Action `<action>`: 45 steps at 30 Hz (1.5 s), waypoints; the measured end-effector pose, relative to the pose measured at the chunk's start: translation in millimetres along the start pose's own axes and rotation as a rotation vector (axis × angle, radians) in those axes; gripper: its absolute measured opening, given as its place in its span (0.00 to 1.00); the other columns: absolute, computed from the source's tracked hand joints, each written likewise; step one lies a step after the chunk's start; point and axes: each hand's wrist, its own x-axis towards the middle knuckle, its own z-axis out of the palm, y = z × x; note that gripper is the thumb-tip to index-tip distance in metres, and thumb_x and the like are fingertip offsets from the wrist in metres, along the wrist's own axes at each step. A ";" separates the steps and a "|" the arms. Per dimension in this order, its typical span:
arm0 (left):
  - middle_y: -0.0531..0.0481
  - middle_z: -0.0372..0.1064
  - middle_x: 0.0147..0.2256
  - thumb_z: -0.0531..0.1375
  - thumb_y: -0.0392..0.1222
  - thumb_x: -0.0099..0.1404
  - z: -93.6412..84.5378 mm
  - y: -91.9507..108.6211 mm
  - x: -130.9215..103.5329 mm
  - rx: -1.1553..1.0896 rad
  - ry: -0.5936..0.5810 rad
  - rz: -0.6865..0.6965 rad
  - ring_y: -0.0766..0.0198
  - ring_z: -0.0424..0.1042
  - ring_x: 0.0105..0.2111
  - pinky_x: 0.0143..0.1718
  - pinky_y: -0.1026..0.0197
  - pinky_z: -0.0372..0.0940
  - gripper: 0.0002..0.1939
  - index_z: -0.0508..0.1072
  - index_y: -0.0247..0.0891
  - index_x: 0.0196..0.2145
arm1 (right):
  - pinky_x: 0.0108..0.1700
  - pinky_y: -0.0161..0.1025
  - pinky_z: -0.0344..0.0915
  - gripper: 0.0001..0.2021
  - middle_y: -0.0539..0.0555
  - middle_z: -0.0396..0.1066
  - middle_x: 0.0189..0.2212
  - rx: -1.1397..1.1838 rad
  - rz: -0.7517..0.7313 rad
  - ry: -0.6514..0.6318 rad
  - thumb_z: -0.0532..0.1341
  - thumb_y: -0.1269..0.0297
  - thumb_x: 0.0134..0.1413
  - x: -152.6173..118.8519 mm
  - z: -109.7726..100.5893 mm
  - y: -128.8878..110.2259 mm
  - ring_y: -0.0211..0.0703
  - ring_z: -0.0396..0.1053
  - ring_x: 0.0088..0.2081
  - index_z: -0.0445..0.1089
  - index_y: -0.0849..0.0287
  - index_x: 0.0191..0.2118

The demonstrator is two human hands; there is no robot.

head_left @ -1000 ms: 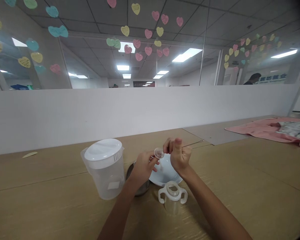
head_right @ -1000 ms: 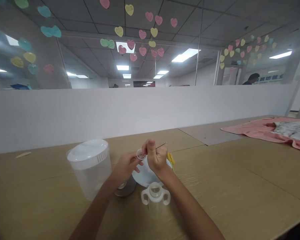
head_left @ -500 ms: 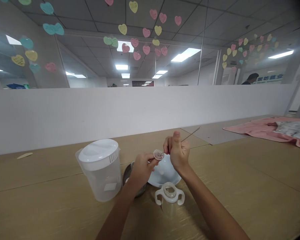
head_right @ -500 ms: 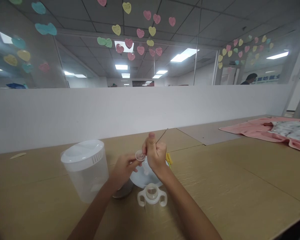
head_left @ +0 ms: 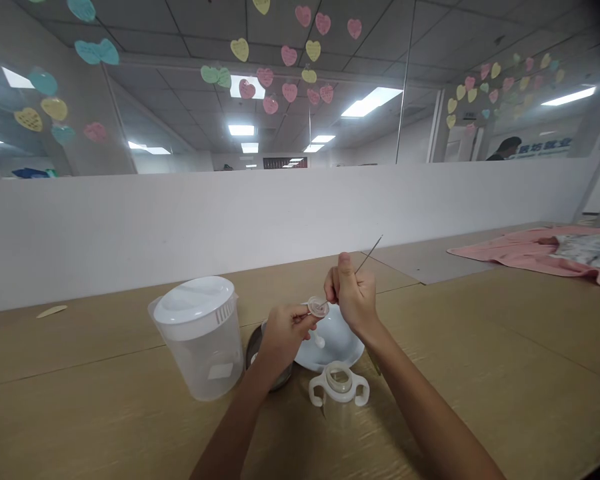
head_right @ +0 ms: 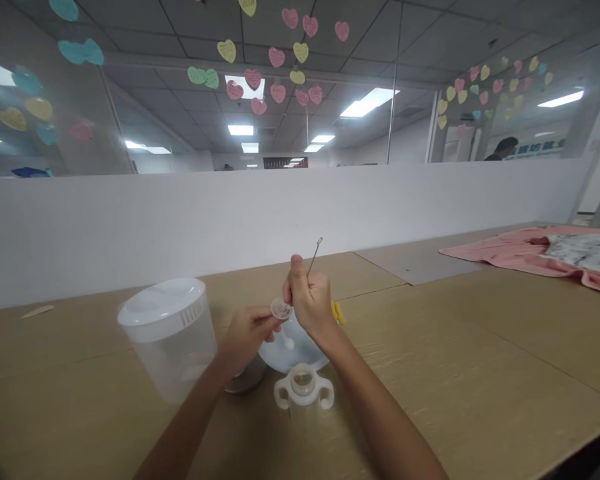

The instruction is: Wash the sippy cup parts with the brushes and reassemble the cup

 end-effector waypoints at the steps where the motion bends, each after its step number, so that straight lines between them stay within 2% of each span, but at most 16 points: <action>1: 0.55 0.60 0.17 0.56 0.54 0.56 0.0 0.7 0.0 -0.007 -0.002 0.002 0.71 0.61 0.18 0.20 0.69 0.54 0.21 0.64 0.35 0.15 | 0.17 0.30 0.50 0.33 0.48 0.54 0.08 0.012 0.014 -0.009 0.46 0.38 0.57 -0.3 0.7 0.6 0.30 0.52 0.14 0.52 0.57 0.10; 5: 0.54 0.62 0.17 0.56 0.51 0.56 0.1 -0.7 0.2 0.032 -0.018 -0.007 0.70 0.61 0.18 0.20 0.68 0.54 0.19 0.67 0.35 0.16 | 0.16 0.31 0.49 0.33 0.48 0.53 0.08 0.020 0.098 -0.094 0.44 0.39 0.57 -3.3 8.4 7.1 0.31 0.52 0.13 0.53 0.58 0.10; 7: 0.54 0.63 0.17 0.56 0.48 0.56 0.1 -4.2 0.5 0.058 -0.060 -0.026 0.69 0.62 0.18 0.21 0.68 0.55 0.17 0.68 0.35 0.17 | 0.17 0.31 0.49 0.33 0.48 0.53 0.09 -0.085 0.123 -0.141 0.45 0.39 0.57 -3.6 11.4 10.2 0.31 0.53 0.13 0.56 0.59 0.11; 9: 0.54 0.63 0.17 0.55 0.48 0.56 0.0 -8.6 1.0 0.041 -0.115 -0.044 0.69 0.61 0.18 0.22 0.68 0.56 0.16 0.70 0.35 0.19 | 0.20 0.31 0.51 0.32 0.48 0.56 0.10 -0.233 0.092 -0.131 0.49 0.40 0.56 -2.4 10.9 8.4 0.32 0.56 0.16 0.59 0.60 0.12; 11: 0.54 0.64 0.19 0.54 0.50 0.57 0.0 -12.1 1.6 0.035 -0.148 -0.040 0.70 0.61 0.18 0.22 0.68 0.55 0.17 0.72 0.35 0.21 | 0.24 0.31 0.55 0.28 0.48 0.60 0.14 -0.267 0.034 -0.087 0.54 0.42 0.53 -1.1 6.6 -0.8 0.32 0.58 0.19 0.62 0.61 0.15; 13: 0.53 0.64 0.19 0.54 0.51 0.58 0.5 -13.9 2.2 0.108 -0.142 -0.020 0.69 0.61 0.19 0.22 0.67 0.54 0.18 0.72 0.35 0.21 | 0.26 0.31 0.59 0.23 0.48 0.62 0.17 -0.098 0.021 -0.077 0.57 0.44 0.52 -2.2 0.8 -16.7 0.33 0.61 0.21 0.64 0.60 0.20; 15: 0.53 0.63 0.17 0.54 0.51 0.58 1.8 -14.0 2.4 0.213 -0.129 -0.015 0.68 0.61 0.19 0.22 0.66 0.52 0.18 0.71 0.35 0.19 | 0.23 0.31 0.58 0.22 0.45 0.58 0.15 0.154 0.055 -0.074 0.57 0.44 0.53 -6.9 -3.3 -35.7 0.32 0.57 0.18 0.63 0.59 0.23; 19: 0.54 0.61 0.16 0.53 0.44 0.56 4.4 -11.3 1.2 0.290 -0.120 0.003 0.68 0.59 0.20 0.23 0.66 0.48 0.14 0.70 0.35 0.18 | 0.15 0.29 0.43 0.26 0.41 0.43 0.11 0.410 0.031 0.078 0.58 0.45 0.52 -20.6 -1.4 -63.1 0.27 0.42 0.13 0.51 0.58 0.16; 22: 0.54 0.60 0.18 0.52 0.43 0.56 3.6 -10.2 1.2 0.279 -0.059 0.099 0.68 0.55 0.22 0.25 0.65 0.47 0.15 0.69 0.35 0.18 | 0.14 0.29 0.41 0.27 0.40 0.41 0.11 0.470 -0.010 0.153 0.59 0.45 0.52 -25.0 3.4 -66.3 0.27 0.39 0.13 0.49 0.58 0.16; 25: 0.55 0.57 0.18 0.53 0.46 0.58 1.7 -11.7 3.1 0.250 -0.036 0.167 0.69 0.52 0.23 0.25 0.65 0.46 0.17 0.68 0.35 0.16 | 0.14 0.28 0.42 0.26 0.40 0.40 0.11 0.491 -0.037 0.169 0.58 0.46 0.53 -25.3 6.5 -60.4 0.27 0.39 0.13 0.49 0.58 0.17; 28: 0.55 0.55 0.18 0.53 0.45 0.57 1.4 -13.3 4.9 0.189 -0.044 0.174 0.69 0.53 0.23 0.26 0.66 0.48 0.16 0.67 0.35 0.16 | 0.15 0.28 0.43 0.25 0.40 0.42 0.12 0.478 -0.026 0.127 0.58 0.48 0.55 -27.0 9.7 -51.7 0.27 0.41 0.13 0.50 0.58 0.17; 33: 0.54 0.61 0.18 0.54 0.45 0.54 2.6 -8.9 3.3 0.042 -0.091 0.162 0.68 0.59 0.23 0.26 0.66 0.52 0.14 0.68 0.35 0.17 | 0.16 0.29 0.45 0.25 0.41 0.43 0.12 0.385 0.040 0.045 0.54 0.46 0.57 -27.6 19.5 -29.2 0.27 0.44 0.14 0.50 0.57 0.18; 38: 0.55 0.60 0.18 0.54 0.43 0.52 -1.6 -5.0 2.2 -0.050 -0.025 0.174 0.70 0.57 0.21 0.24 0.68 0.52 0.12 0.66 0.35 0.16 | 0.15 0.30 0.44 0.25 0.41 0.43 0.12 0.260 0.092 -0.041 0.52 0.44 0.57 -20.9 25.7 -6.2 0.28 0.43 0.13 0.48 0.56 0.18; 41: 0.55 0.59 0.18 0.54 0.43 0.53 -3.2 -7.7 5.1 -0.065 0.013 0.169 0.69 0.58 0.22 0.24 0.68 0.52 0.12 0.66 0.34 0.16 | 0.18 0.31 0.51 0.23 0.43 0.50 0.14 0.138 -0.004 -0.115 0.49 0.47 0.60 -19.3 22.5 -7.0 0.30 0.51 0.16 0.54 0.57 0.20; 43: 0.54 0.60 0.18 0.55 0.44 0.53 -2.3 -9.7 6.6 -0.078 0.031 0.174 0.68 0.59 0.23 0.25 0.67 0.54 0.13 0.68 0.34 0.17 | 0.27 0.33 0.60 0.20 0.48 0.60 0.20 -0.037 -0.138 -0.226 0.49 0.52 0.62 -18.2 16.3 -12.8 0.34 0.62 0.24 0.61 0.58 0.24; 45: 0.54 0.61 0.18 0.56 0.45 0.54 0.0 -9.5 6.2 -0.107 0.035 0.166 0.68 0.59 0.23 0.25 0.67 0.55 0.13 0.69 0.33 0.18 | 0.38 0.37 0.64 0.17 0.53 0.68 0.30 -0.204 -0.249 -0.344 0.48 0.57 0.64 -15.6 7.4 -19.0 0.38 0.67 0.36 0.67 0.59 0.30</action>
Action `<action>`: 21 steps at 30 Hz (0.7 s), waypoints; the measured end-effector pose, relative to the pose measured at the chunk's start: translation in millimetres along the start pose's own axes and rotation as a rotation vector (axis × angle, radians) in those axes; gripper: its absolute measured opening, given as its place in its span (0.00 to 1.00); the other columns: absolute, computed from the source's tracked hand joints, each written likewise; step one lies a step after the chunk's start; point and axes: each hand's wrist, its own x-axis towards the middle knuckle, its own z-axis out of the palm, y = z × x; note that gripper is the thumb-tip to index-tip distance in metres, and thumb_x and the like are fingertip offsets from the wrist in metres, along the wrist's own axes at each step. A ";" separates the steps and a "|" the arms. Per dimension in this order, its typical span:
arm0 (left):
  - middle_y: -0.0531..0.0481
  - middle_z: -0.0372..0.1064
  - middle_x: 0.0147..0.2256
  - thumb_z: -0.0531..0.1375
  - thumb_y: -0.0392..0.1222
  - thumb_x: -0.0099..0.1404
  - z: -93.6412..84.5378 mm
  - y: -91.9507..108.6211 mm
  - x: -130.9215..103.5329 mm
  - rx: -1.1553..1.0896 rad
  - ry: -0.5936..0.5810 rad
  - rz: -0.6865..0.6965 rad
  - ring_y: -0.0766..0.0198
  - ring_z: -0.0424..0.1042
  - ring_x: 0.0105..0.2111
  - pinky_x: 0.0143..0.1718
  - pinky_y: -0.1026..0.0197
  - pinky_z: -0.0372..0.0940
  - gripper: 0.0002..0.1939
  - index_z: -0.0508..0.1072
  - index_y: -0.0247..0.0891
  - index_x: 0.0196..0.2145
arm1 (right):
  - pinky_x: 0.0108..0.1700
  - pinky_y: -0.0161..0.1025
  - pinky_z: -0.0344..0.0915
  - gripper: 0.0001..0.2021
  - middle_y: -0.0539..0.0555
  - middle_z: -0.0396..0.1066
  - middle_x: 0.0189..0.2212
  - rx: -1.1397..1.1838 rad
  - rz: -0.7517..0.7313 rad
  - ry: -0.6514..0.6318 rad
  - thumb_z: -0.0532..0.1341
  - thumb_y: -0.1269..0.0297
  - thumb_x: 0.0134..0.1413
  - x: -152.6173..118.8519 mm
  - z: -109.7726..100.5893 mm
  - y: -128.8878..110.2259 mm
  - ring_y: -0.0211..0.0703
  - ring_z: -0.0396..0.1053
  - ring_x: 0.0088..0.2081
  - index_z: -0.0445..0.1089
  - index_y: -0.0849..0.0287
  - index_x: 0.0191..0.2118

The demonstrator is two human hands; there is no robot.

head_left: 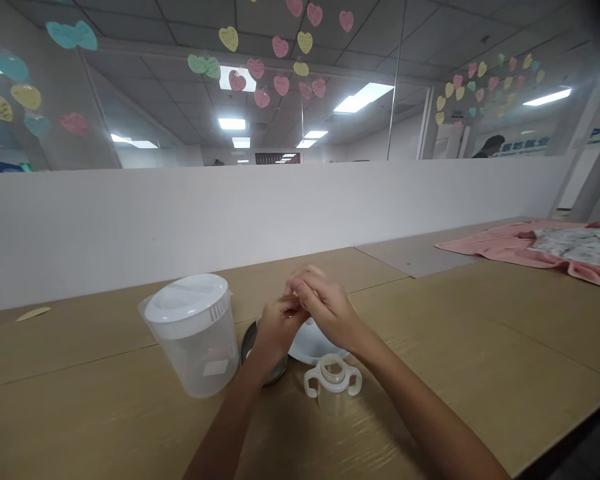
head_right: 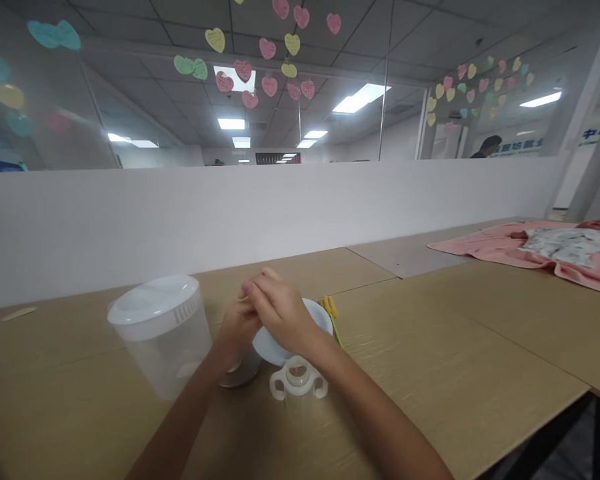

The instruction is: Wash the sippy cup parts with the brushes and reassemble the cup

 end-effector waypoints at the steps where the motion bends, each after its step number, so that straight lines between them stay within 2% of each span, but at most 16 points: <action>1: 0.54 0.62 0.19 0.56 0.45 0.54 1.4 1.1 -0.8 -0.032 -0.001 -0.014 0.68 0.59 0.23 0.26 0.67 0.55 0.13 0.69 0.33 0.19 | 0.44 0.39 0.63 0.16 0.55 0.70 0.35 -0.068 -0.028 -0.053 0.47 0.58 0.64 0.5 -5.8 -0.9 0.40 0.67 0.41 0.68 0.58 0.33; 3: 0.53 0.63 0.20 0.56 0.46 0.54 4.2 4.8 -2.8 -0.121 -0.003 -0.047 0.68 0.59 0.24 0.26 0.67 0.55 0.13 0.69 0.33 0.20 | 0.50 0.42 0.60 0.14 0.55 0.71 0.40 -0.180 -0.041 -0.134 0.47 0.61 0.64 1.9 -16.6 -0.1 0.42 0.65 0.47 0.69 0.58 0.40; 5: 0.54 0.61 0.20 0.58 0.47 0.54 6.1 8.1 -4.4 -0.189 0.011 -0.070 0.69 0.58 0.24 0.27 0.67 0.55 0.14 0.69 0.33 0.19 | 0.52 0.43 0.59 0.14 0.55 0.71 0.43 -0.265 -0.018 -0.217 0.47 0.62 0.65 2.9 -23.8 3.3 0.43 0.64 0.49 0.69 0.58 0.43; 8: 0.55 0.60 0.20 0.59 0.47 0.54 6.4 6.9 -4.2 -0.228 0.019 -0.089 0.70 0.56 0.23 0.26 0.67 0.54 0.14 0.70 0.33 0.20 | 0.48 0.40 0.62 0.16 0.56 0.71 0.42 -0.333 0.028 -0.331 0.46 0.62 0.65 3.8 -25.4 10.4 0.42 0.67 0.46 0.70 0.59 0.40; 11: 0.54 0.62 0.22 0.57 0.46 0.57 5.2 -0.5 -1.6 -0.188 0.012 -0.068 0.69 0.57 0.24 0.27 0.67 0.55 0.13 0.71 0.33 0.22 | 0.44 0.38 0.63 0.18 0.56 0.72 0.39 -0.403 0.024 -0.353 0.44 0.63 0.66 5.3 -21.3 16.0 0.41 0.68 0.42 0.71 0.60 0.37; 13: 0.53 0.62 0.22 0.56 0.45 0.58 5.4 -4.0 0.0 -0.073 0.030 -0.015 0.68 0.59 0.25 0.27 0.66 0.55 0.14 0.71 0.33 0.22 | 0.42 0.37 0.63 0.20 0.56 0.73 0.36 -0.461 0.012 -0.290 0.43 0.63 0.66 5.8 -21.3 17.0 0.41 0.70 0.40 0.71 0.60 0.36; 17: 0.53 0.61 0.20 0.54 0.45 0.61 12.7 0.0 0.3 0.202 0.062 0.113 0.67 0.60 0.25 0.28 0.65 0.54 0.16 0.70 0.35 0.19 | 0.34 0.34 0.62 0.23 0.54 0.73 0.26 -0.549 -0.008 -0.033 0.43 0.58 0.66 3.1 -33.8 10.0 0.39 0.71 0.30 0.72 0.61 0.34; 21: 0.53 0.64 0.23 0.54 0.44 0.63 21.7 7.2 -0.2 0.265 0.047 0.171 0.67 0.61 0.26 0.29 0.65 0.54 0.15 0.72 0.37 0.23 | 0.28 0.31 0.61 0.23 0.51 0.71 0.21 -0.490 -0.089 0.227 0.44 0.55 0.65 -1.6 -43.3 -1.4 0.34 0.69 0.23 0.72 0.61 0.31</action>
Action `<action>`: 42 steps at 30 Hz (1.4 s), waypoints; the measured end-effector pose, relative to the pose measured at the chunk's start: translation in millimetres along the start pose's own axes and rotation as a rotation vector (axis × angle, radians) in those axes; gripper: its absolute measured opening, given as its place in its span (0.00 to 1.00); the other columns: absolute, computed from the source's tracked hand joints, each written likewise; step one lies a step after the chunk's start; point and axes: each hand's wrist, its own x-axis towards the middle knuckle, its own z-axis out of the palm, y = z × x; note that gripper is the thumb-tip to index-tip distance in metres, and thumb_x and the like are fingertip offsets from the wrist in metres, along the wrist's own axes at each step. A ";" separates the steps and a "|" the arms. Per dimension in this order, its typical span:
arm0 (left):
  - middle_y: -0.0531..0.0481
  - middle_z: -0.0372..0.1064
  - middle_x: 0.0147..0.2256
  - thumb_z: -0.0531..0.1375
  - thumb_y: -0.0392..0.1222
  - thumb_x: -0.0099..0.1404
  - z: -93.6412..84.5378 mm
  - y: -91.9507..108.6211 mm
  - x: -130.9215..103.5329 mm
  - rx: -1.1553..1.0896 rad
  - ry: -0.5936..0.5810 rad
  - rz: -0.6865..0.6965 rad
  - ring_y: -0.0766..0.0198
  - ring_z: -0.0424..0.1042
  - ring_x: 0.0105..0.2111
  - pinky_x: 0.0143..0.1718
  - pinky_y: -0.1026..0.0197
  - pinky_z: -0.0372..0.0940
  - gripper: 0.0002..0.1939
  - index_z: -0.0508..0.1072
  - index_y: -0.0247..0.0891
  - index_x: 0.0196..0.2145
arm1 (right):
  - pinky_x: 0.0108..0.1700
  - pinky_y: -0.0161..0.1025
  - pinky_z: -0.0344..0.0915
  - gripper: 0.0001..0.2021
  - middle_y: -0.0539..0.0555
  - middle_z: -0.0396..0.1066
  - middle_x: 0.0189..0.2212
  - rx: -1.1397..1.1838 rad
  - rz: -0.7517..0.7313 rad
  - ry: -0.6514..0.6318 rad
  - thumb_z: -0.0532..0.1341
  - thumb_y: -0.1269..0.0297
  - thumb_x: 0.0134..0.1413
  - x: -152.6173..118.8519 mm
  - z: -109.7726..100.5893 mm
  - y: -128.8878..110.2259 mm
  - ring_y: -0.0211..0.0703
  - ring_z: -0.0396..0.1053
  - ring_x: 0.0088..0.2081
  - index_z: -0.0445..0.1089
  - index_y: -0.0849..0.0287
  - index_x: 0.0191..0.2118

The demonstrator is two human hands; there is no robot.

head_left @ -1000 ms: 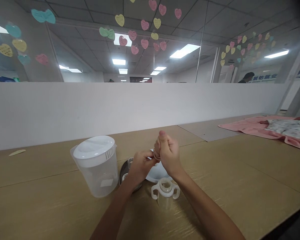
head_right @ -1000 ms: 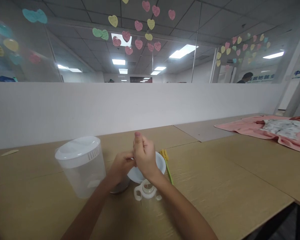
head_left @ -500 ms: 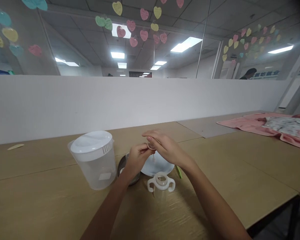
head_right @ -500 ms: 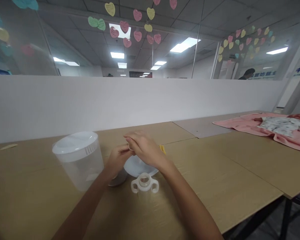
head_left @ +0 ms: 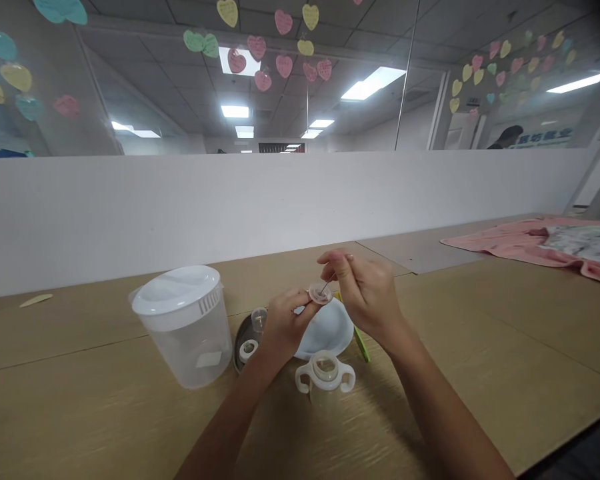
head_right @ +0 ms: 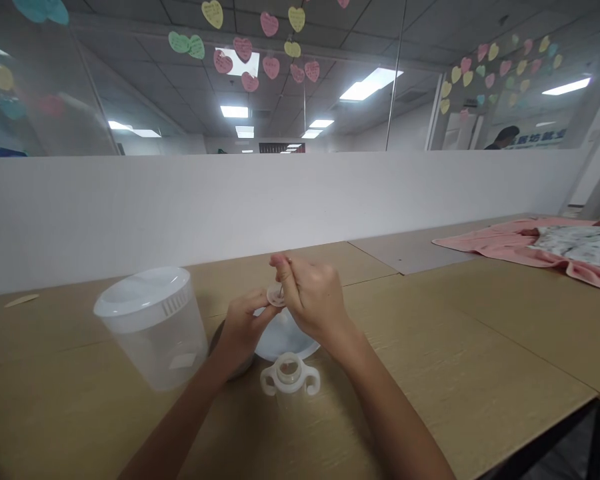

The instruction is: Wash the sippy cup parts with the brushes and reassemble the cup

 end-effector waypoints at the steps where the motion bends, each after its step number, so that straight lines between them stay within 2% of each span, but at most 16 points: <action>1: 0.53 0.65 0.23 0.54 0.44 0.63 1.0 0.4 0.0 0.009 -0.003 0.007 0.67 0.61 0.26 0.29 0.65 0.55 0.14 0.73 0.38 0.24 | 0.27 0.31 0.61 0.22 0.50 0.71 0.21 0.031 0.008 0.058 0.45 0.56 0.65 -0.8 -1.0 -2.5 0.34 0.69 0.22 0.71 0.61 0.31; 6: 0.53 0.64 0.24 0.53 0.41 0.65 0.8 -7.7 -3.4 0.144 -0.014 0.026 0.67 0.61 0.26 0.30 0.65 0.55 0.15 0.71 0.37 0.22 | 0.24 0.32 0.64 0.20 0.49 0.69 0.19 0.209 0.104 0.277 0.47 0.56 0.64 -2.6 -9.4 -20.2 0.33 0.68 0.20 0.70 0.60 0.29; 8: 0.52 0.64 0.23 0.53 0.38 0.65 -1.0 -11.5 -6.1 0.199 -0.034 0.020 0.67 0.61 0.25 0.30 0.64 0.54 0.15 0.70 0.37 0.21 | 0.20 0.33 0.63 0.19 0.49 0.68 0.19 0.291 0.097 0.488 0.49 0.56 0.63 0.0 -22.4 -26.1 0.34 0.67 0.19 0.69 0.60 0.28; 11: 0.51 0.64 0.23 0.51 0.37 0.65 -3.2 -13.1 -9.4 0.215 -0.046 0.004 0.66 0.62 0.26 0.30 0.64 0.55 0.16 0.70 0.37 0.21 | 0.15 0.33 0.58 0.20 0.48 0.62 0.17 0.363 0.009 0.869 0.47 0.58 0.64 7.2 -44.9 -27.9 0.35 0.66 0.17 0.68 0.59 0.25; 13: 0.51 0.66 0.25 0.51 0.39 0.66 -3.8 -11.1 -10.3 0.201 -0.045 0.007 0.66 0.64 0.27 0.31 0.64 0.55 0.16 0.71 0.37 0.22 | 0.13 0.32 0.56 0.22 0.47 0.58 0.15 0.380 -0.031 0.970 0.45 0.60 0.64 11.5 -52.0 -24.4 0.34 0.64 0.15 0.66 0.58 0.23; 15: 0.51 0.69 0.28 0.51 0.40 0.66 -3.9 -8.4 -10.3 0.184 -0.050 0.018 0.66 0.65 0.28 0.31 0.64 0.56 0.14 0.73 0.38 0.26 | 0.13 0.32 0.55 0.22 0.46 0.57 0.13 0.426 -0.004 0.927 0.45 0.57 0.64 13.3 -48.4 -19.1 0.33 0.62 0.13 0.64 0.58 0.22; 19: 0.52 0.72 0.31 0.51 0.40 0.66 -3.1 -6.6 -10.6 0.151 -0.085 0.025 0.65 0.68 0.30 0.33 0.65 0.58 0.13 0.74 0.39 0.29 | 0.13 0.31 0.55 0.22 0.45 0.58 0.11 0.496 0.157 0.652 0.46 0.51 0.63 8.5 -21.9 -13.0 0.33 0.59 0.12 0.63 0.60 0.25; 22: 0.51 0.73 0.31 0.52 0.41 0.65 -3.3 -8.1 -11.3 0.144 -0.095 0.013 0.64 0.68 0.31 0.34 0.64 0.59 0.13 0.74 0.39 0.29 | 0.13 0.30 0.52 0.22 0.45 0.59 0.11 0.432 0.156 0.550 0.46 0.50 0.63 1.9 -5.5 -15.2 0.31 0.59 0.12 0.64 0.60 0.26; 27: 0.51 0.71 0.29 0.53 0.41 0.64 -7.3 -7.9 -10.2 0.157 -0.038 -0.020 0.64 0.66 0.29 0.34 0.64 0.58 0.12 0.75 0.39 0.29 | 0.15 0.30 0.53 0.20 0.44 0.60 0.12 0.296 0.025 0.543 0.46 0.53 0.64 -5.4 -1.3 -20.6 0.30 0.58 0.12 0.66 0.58 0.28; 31: 0.51 0.70 0.27 0.53 0.43 0.63 -10.6 -4.3 -9.4 0.164 -0.005 -0.056 0.64 0.65 0.27 0.32 0.65 0.57 0.13 0.76 0.39 0.29 | 0.15 0.32 0.53 0.21 0.45 0.60 0.12 0.210 0.023 0.599 0.45 0.52 0.65 -5.7 -3.7 -20.0 0.31 0.59 0.13 0.66 0.57 0.28; 35: 0.52 0.70 0.26 0.53 0.44 0.63 -10.9 -0.4 -9.6 0.128 -0.016 -0.045 0.65 0.64 0.26 0.30 0.65 0.56 0.14 0.75 0.39 0.26 | 0.14 0.31 0.52 0.21 0.45 0.60 0.12 0.224 0.049 0.610 0.45 0.52 0.64 -3.8 -4.9 -17.9 0.32 0.61 0.13 0.66 0.59 0.28; 39: 0.52 0.69 0.26 0.53 0.44 0.63 -11.7 0.9 -10.0 0.106 0.017 -0.051 0.66 0.64 0.26 0.29 0.65 0.55 0.14 0.75 0.38 0.26 | 0.15 0.31 0.54 0.20 0.45 0.61 0.12 0.308 0.042 0.564 0.46 0.55 0.65 -5.7 -4.6 -20.2 0.33 0.63 0.14 0.67 0.59 0.30; 42: 0.53 0.68 0.23 0.53 0.44 0.63 -12.6 -0.1 -10.4 0.137 0.022 -0.074 0.66 0.62 0.25 0.29 0.65 0.53 0.14 0.75 0.39 0.25 | 0.18 0.31 0.59 0.19 0.46 0.64 0.14 0.329 0.024 0.466 0.46 0.56 0.65 -10.8 0.3 -21.1 0.32 0.63 0.15 0.70 0.59 0.33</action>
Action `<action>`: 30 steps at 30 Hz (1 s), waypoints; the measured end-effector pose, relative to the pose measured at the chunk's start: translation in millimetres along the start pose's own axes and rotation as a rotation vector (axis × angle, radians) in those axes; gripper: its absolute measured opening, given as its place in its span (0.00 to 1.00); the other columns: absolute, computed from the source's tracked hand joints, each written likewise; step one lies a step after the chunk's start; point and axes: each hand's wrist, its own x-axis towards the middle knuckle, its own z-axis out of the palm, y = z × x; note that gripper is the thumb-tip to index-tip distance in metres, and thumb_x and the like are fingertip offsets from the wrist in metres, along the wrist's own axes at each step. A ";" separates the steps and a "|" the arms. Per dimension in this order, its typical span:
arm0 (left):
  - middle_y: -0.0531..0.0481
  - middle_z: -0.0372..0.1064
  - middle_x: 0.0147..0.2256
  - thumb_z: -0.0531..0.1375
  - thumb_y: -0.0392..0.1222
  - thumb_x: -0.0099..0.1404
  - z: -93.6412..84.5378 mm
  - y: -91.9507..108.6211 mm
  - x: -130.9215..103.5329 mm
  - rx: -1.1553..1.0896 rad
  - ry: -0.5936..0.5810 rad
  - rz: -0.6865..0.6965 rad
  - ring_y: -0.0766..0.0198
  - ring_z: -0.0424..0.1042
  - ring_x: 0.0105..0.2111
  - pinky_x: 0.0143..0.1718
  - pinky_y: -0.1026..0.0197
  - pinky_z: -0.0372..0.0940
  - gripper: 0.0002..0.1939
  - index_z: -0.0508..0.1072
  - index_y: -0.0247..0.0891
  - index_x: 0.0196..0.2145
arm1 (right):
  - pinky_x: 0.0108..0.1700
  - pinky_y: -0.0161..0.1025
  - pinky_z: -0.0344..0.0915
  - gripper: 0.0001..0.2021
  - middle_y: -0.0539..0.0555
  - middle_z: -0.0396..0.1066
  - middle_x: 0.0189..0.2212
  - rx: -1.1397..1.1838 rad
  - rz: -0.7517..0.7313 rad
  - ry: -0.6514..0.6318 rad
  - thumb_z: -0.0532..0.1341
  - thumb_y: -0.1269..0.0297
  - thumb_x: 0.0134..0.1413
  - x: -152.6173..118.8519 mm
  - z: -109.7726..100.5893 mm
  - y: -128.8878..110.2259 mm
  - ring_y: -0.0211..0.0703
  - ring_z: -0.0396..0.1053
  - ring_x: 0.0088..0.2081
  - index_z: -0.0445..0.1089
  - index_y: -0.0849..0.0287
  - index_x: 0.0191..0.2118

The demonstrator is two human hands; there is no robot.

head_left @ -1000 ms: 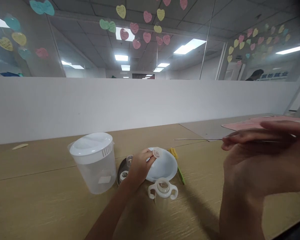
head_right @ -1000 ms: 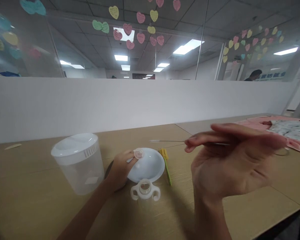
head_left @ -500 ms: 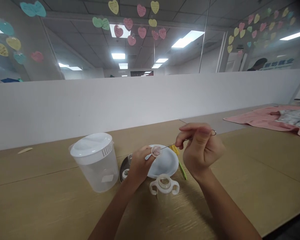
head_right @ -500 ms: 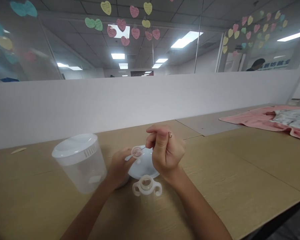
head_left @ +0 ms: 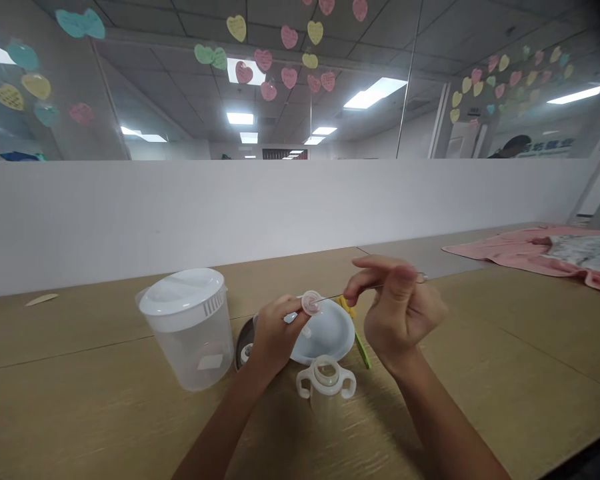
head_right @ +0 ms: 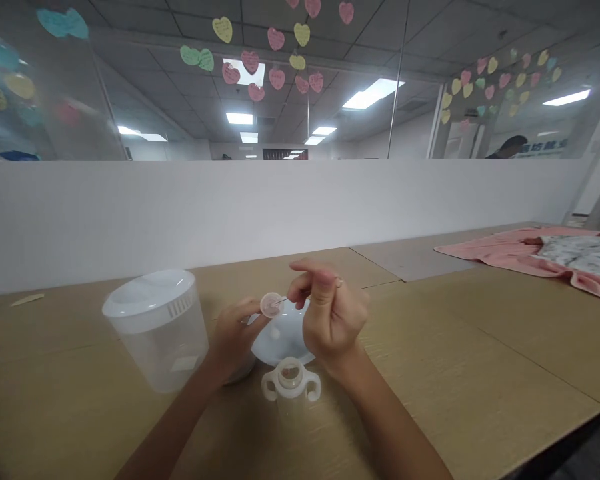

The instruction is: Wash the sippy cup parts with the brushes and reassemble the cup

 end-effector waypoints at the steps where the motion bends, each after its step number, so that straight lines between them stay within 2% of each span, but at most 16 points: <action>1: 0.53 0.68 0.23 0.54 0.44 0.62 0.1 -0.4 -0.1 0.005 -0.012 -0.002 0.66 0.62 0.25 0.29 0.65 0.53 0.14 0.75 0.39 0.25 | 0.19 0.32 0.61 0.19 0.46 0.65 0.15 -0.005 0.008 -0.056 0.45 0.56 0.65 -2.8 1.3 1.6 0.32 0.64 0.16 0.70 0.59 0.34; 5: 0.53 0.69 0.25 0.54 0.44 0.62 0.4 -1.4 0.2 -0.068 -0.041 -0.006 0.66 0.63 0.27 0.31 0.65 0.55 0.13 0.74 0.38 0.25 | 0.23 0.33 0.64 0.21 0.49 0.70 0.20 0.006 0.089 -0.244 0.45 0.55 0.65 -11.6 9.2 13.3 0.33 0.67 0.20 0.72 0.59 0.36; 9: 0.54 0.63 0.21 0.55 0.47 0.62 -6.2 -2.4 1.1 -0.119 0.044 -0.031 0.67 0.60 0.25 0.28 0.65 0.53 0.16 0.71 0.37 0.21 | 0.34 0.37 0.70 0.22 0.55 0.75 0.29 0.033 0.206 -0.296 0.46 0.54 0.64 -12.7 15.7 21.9 0.39 0.73 0.30 0.73 0.60 0.35; 11: 0.54 0.60 0.20 0.54 0.47 0.63 -10.7 -2.6 1.2 -0.118 0.042 -0.026 0.68 0.59 0.24 0.27 0.66 0.52 0.18 0.70 0.36 0.19 | 0.39 0.39 0.70 0.23 0.56 0.76 0.31 0.032 0.234 -0.349 0.46 0.54 0.64 -12.6 17.5 23.1 0.41 0.74 0.35 0.74 0.60 0.33; 16: 0.54 0.62 0.21 0.54 0.46 0.62 -17.1 2.8 0.6 -0.148 0.020 0.033 0.68 0.61 0.24 0.27 0.66 0.53 0.17 0.69 0.36 0.19 | 0.45 0.41 0.67 0.23 0.56 0.76 0.33 -0.059 0.208 -0.560 0.45 0.56 0.65 -18.7 24.0 27.1 0.43 0.73 0.41 0.72 0.58 0.27; 19: 0.53 0.64 0.21 0.54 0.43 0.61 -19.9 5.0 0.9 -0.186 0.043 0.041 0.68 0.62 0.25 0.29 0.66 0.55 0.15 0.69 0.36 0.19 | 0.44 0.40 0.67 0.23 0.56 0.75 0.34 -0.098 0.186 -0.724 0.44 0.58 0.65 -23.4 30.5 31.2 0.44 0.72 0.43 0.70 0.58 0.25; 21: 0.53 0.63 0.21 0.54 0.43 0.61 -21.2 2.7 2.0 -0.166 0.060 0.026 0.68 0.62 0.24 0.28 0.65 0.55 0.16 0.68 0.36 0.18 | 0.42 0.40 0.67 0.23 0.57 0.75 0.36 -0.140 0.162 -0.790 0.44 0.59 0.65 -23.5 33.2 32.4 0.44 0.73 0.43 0.69 0.58 0.25; 23: 0.54 0.61 0.20 0.53 0.45 0.62 -21.0 -1.6 3.8 -0.122 0.057 0.022 0.68 0.61 0.23 0.27 0.65 0.54 0.18 0.67 0.35 0.18 | 0.42 0.41 0.67 0.23 0.57 0.75 0.37 -0.196 0.116 -0.777 0.44 0.59 0.65 -20.0 32.4 31.8 0.46 0.73 0.43 0.70 0.58 0.26; 25: 0.54 0.59 0.20 0.52 0.46 0.64 -18.9 -5.3 5.7 -0.071 0.027 0.039 0.68 0.60 0.23 0.26 0.65 0.53 0.19 0.67 0.35 0.18 | 0.42 0.42 0.67 0.22 0.58 0.76 0.38 -0.226 0.087 -0.678 0.45 0.58 0.64 -13.8 27.3 30.4 0.47 0.73 0.42 0.72 0.59 0.30; 28: 0.54 0.60 0.22 0.52 0.45 0.65 -12.9 -6.1 7.4 0.017 -0.013 0.071 0.68 0.60 0.25 0.27 0.65 0.52 0.18 0.69 0.36 0.21 | 0.38 0.40 0.69 0.21 0.57 0.76 0.34 -0.200 0.144 -0.492 0.47 0.55 0.64 -3.4 15.5 28.8 0.45 0.74 0.36 0.74 0.60 0.34; 30: 0.54 0.61 0.24 0.51 0.42 0.66 -8.2 -5.3 7.1 0.094 -0.034 0.068 0.68 0.61 0.26 0.28 0.65 0.52 0.16 0.71 0.37 0.23 | 0.35 0.39 0.69 0.22 0.56 0.76 0.30 -0.164 0.209 -0.406 0.48 0.53 0.63 2.9 8.2 28.1 0.43 0.74 0.32 0.74 0.61 0.33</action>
